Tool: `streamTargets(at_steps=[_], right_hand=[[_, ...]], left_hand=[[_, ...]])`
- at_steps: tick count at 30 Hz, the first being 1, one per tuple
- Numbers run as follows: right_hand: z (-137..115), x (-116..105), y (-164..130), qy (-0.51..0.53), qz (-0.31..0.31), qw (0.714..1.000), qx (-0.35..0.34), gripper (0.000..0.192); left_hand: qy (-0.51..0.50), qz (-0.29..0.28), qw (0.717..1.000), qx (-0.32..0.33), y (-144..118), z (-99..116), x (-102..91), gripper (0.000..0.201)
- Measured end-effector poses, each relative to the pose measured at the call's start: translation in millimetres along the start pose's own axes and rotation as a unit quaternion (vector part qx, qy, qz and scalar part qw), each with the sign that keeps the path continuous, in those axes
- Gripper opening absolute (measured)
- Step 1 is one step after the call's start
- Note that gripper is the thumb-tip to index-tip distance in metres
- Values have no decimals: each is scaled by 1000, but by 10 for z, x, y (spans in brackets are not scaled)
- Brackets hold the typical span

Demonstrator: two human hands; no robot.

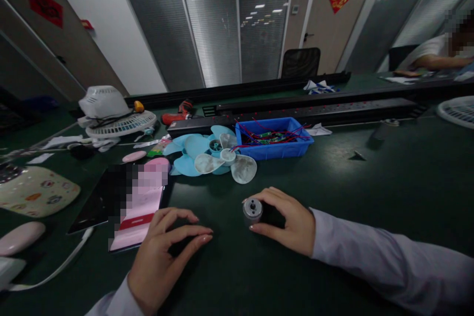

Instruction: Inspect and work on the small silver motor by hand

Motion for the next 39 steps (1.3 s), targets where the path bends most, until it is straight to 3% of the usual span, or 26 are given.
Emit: streamTargets(at_steps=[7,12,18,24,39], right_hand=[[4,4,1,1,-1,1000,1,32],[-2,6,4,1,-1,1000,-2,34],[-7,7,1,-2,8,1000,-16,31],[-20,16,-5,3,14,999,-34,30],[-49,1,-5,-6,17,999,-42,26]], left_hand=[[26,17,999,38,32,83,-31,24],[23,22,998,55,42,170,-29,15],[-64,92,992,52,211,476,-99,14],[-174,110,976,74,425,772,50,12],[-147,91,982,74,484,838,94,21]])
Point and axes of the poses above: each hand's wrist, its own y-axis towards the middle knuckle, its own x-axis out of the palm, z = x × y, the point moved 9 cm from there along y, towards the middle knuckle, and after that the axes turned 5 degrees about y, right-handed, at the moved point
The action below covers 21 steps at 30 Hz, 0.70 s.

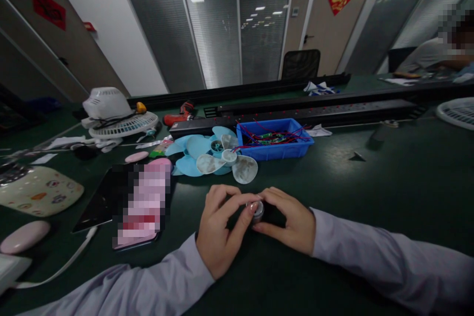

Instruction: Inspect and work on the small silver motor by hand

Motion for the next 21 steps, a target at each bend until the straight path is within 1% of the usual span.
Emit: streamTargets(at_steps=[3,8,10,15,21], right_hand=[[4,3,1,2,-2,1000,-3,29],[12,6,1,-1,-7,1000,-1,33],[20,9,-1,-10,-9,1000,4,32],[3,-2,-6,-12,1,1000,-1,27],[-1,-3,-4,-14,5,1000,-5,24]], left_hand=[[3,-9,1000,-4,3,3,-6,22],[15,-15,1000,-13,-5,-27,-32,29],[20,-16,1000,-10,-10,-38,-31,30],[15,3,1000,-5,-14,-44,-45,30],[18,-18,1000,-4,-6,-37,-16,31]])
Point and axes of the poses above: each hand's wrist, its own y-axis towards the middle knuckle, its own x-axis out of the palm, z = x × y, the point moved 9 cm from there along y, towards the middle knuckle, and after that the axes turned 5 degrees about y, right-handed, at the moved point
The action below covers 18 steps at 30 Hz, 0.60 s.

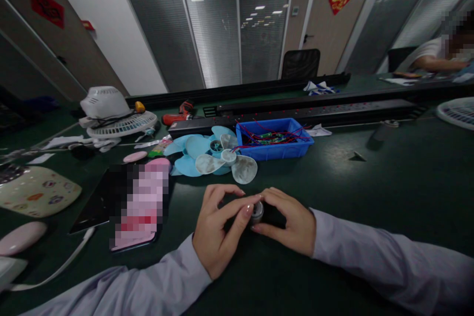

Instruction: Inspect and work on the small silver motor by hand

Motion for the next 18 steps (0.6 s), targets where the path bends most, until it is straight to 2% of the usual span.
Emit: streamTargets(at_steps=[8,15,18], right_hand=[[22,16,-3,-7,-7,1000,0,25],[8,6,6,-14,-8,1000,5,20],[7,4,9,-10,-10,1000,5,20]], left_hand=[[-11,-2,1000,-7,7,-44,31,31],[107,18,991,73,-13,93,-41,33],[110,19,991,70,-7,89,-42,33]])
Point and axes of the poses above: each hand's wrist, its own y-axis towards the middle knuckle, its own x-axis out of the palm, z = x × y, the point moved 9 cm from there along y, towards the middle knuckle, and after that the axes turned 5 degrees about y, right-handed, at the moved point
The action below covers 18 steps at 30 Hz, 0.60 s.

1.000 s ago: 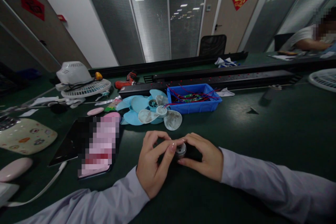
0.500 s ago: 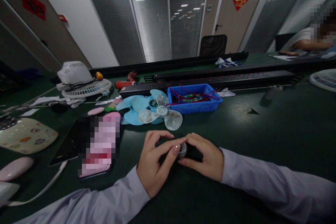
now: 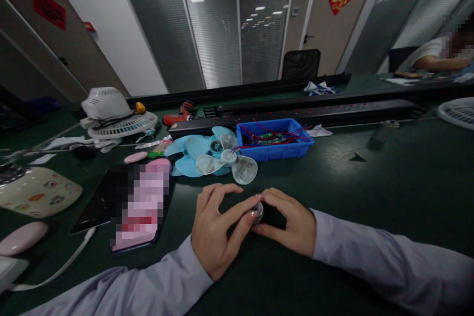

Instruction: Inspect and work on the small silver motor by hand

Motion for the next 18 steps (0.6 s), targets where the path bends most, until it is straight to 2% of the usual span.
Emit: streamTargets(at_steps=[3,7,11,14,18], right_hand=[[7,1,-2,8,-1,1000,4,21],[0,10,-5,27,-4,1000,3,28],[-3,9,-3,17,-3,1000,6,28],[-5,3,-3,19,-1,1000,4,28],[11,-2,-5,27,-2,1000,15,29]], left_hand=[[-19,6,999,-26,15,-33,-5,29],[-49,33,995,-83,37,-105,-59,13],[-77,-10,988,-133,56,-161,17,8],[-83,-6,988,-130,94,-142,-11,8],[-66,48,990,-119,120,-164,-222,10]])
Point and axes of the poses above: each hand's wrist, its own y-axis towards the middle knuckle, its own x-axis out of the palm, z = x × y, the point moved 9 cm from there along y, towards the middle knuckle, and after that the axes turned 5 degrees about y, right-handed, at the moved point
